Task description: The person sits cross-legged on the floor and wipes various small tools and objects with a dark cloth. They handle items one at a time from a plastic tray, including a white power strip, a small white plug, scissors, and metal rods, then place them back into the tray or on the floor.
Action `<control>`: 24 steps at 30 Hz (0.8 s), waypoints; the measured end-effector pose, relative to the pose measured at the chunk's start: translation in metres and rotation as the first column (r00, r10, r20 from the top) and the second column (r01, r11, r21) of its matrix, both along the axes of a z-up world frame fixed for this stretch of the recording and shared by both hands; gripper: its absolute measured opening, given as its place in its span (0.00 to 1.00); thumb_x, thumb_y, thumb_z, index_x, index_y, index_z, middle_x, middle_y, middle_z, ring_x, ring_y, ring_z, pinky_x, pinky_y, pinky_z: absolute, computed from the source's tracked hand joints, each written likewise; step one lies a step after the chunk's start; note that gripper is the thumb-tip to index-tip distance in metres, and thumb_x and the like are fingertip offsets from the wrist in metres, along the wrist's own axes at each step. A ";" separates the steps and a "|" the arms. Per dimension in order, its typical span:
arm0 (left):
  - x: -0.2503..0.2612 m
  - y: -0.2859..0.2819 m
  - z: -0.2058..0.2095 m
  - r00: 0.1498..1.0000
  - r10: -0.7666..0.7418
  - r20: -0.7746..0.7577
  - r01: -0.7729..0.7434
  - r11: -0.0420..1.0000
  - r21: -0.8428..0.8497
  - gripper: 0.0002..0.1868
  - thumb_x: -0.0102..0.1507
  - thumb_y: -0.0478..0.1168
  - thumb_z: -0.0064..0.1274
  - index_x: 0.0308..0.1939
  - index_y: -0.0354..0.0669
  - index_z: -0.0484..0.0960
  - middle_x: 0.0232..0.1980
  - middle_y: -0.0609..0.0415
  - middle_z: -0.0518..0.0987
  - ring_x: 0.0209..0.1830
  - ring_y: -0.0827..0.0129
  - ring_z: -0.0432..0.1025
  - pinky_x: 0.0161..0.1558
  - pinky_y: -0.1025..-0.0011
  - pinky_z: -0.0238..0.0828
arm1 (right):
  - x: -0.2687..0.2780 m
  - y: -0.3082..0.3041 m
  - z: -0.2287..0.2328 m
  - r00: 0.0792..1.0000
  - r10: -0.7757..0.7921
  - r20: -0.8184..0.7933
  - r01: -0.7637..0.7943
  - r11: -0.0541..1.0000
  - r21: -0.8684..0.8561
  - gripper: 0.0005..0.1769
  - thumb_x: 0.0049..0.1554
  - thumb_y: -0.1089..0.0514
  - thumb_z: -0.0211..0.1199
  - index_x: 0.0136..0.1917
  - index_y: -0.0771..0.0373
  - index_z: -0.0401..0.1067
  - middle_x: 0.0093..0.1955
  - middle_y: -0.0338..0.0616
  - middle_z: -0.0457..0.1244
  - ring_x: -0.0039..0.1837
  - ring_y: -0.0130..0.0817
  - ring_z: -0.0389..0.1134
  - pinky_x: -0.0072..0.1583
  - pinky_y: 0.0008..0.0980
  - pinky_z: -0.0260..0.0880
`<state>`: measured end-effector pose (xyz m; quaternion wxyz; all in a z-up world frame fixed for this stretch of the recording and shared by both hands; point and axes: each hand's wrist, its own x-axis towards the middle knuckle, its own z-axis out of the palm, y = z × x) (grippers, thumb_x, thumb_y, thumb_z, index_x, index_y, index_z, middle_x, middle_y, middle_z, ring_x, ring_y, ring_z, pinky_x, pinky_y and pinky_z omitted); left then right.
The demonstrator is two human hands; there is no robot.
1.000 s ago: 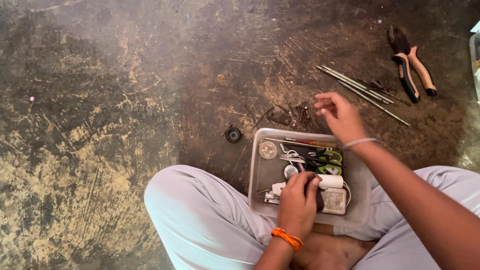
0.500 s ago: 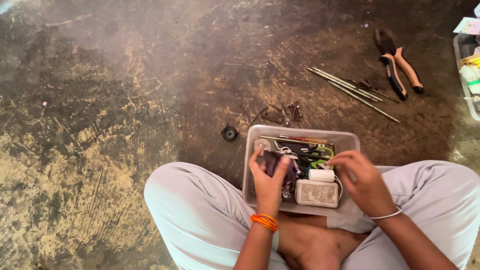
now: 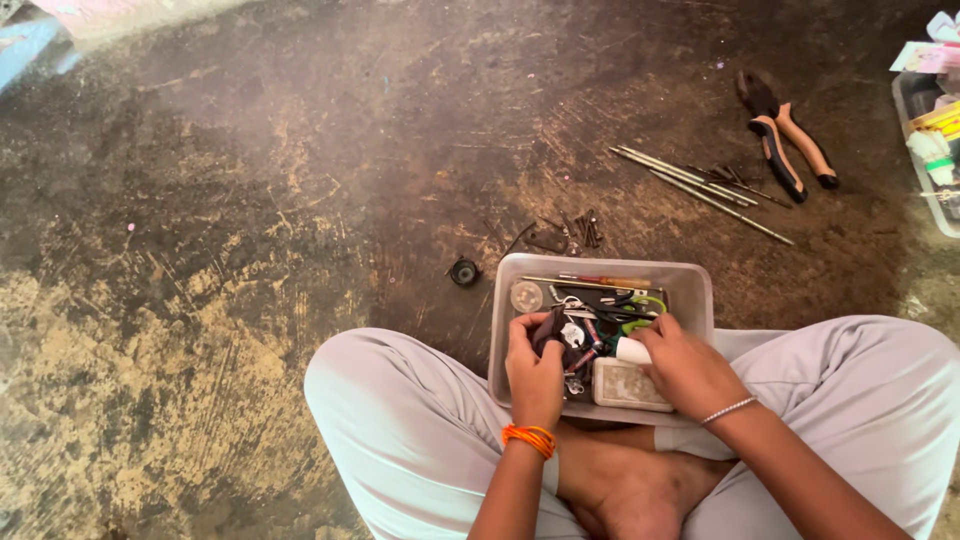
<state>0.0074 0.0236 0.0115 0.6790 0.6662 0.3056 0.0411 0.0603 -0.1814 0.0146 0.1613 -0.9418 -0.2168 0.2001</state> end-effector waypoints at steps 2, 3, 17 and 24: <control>-0.003 -0.004 0.021 0.993 -0.063 0.097 0.056 0.996 0.074 0.19 0.59 0.29 0.46 0.55 0.36 0.75 0.52 0.42 0.81 0.51 0.60 0.77 0.56 0.66 0.72 | -0.006 -0.003 0.002 0.998 -0.054 -0.024 0.056 0.993 0.104 0.26 0.49 0.62 0.68 0.62 0.59 0.70 0.56 0.54 0.62 0.55 0.54 0.68 0.55 0.48 0.69; -0.008 -0.008 0.031 0.971 -0.125 0.205 0.093 0.983 0.159 0.21 0.60 0.28 0.46 0.58 0.35 0.74 0.55 0.42 0.80 0.55 0.58 0.76 0.60 0.65 0.70 | -0.009 -0.004 0.000 0.997 -0.080 -0.006 0.080 0.974 0.212 0.25 0.49 0.62 0.70 0.60 0.60 0.70 0.55 0.53 0.63 0.55 0.51 0.69 0.55 0.45 0.70; -0.009 -0.027 0.058 0.860 -0.465 0.210 0.376 0.856 0.355 0.20 0.61 0.34 0.47 0.56 0.34 0.79 0.55 0.39 0.80 0.56 0.46 0.76 0.60 0.58 0.73 | -0.016 -0.009 0.013 0.740 -0.269 -0.616 0.669 0.390 0.633 0.27 0.48 0.73 0.68 0.59 0.64 0.63 0.52 0.48 0.71 0.53 0.29 0.73 0.54 0.29 0.76; -0.027 -0.044 0.054 0.853 -0.470 0.228 0.345 0.835 0.429 0.32 0.59 0.30 0.42 0.70 0.30 0.68 0.63 0.33 0.74 0.66 0.42 0.68 0.69 0.55 0.63 | -0.014 -0.004 0.012 0.744 -0.278 -0.608 0.668 0.349 0.658 0.22 0.54 0.68 0.65 0.63 0.68 0.72 0.55 0.40 0.70 0.54 0.24 0.71 0.54 0.27 0.74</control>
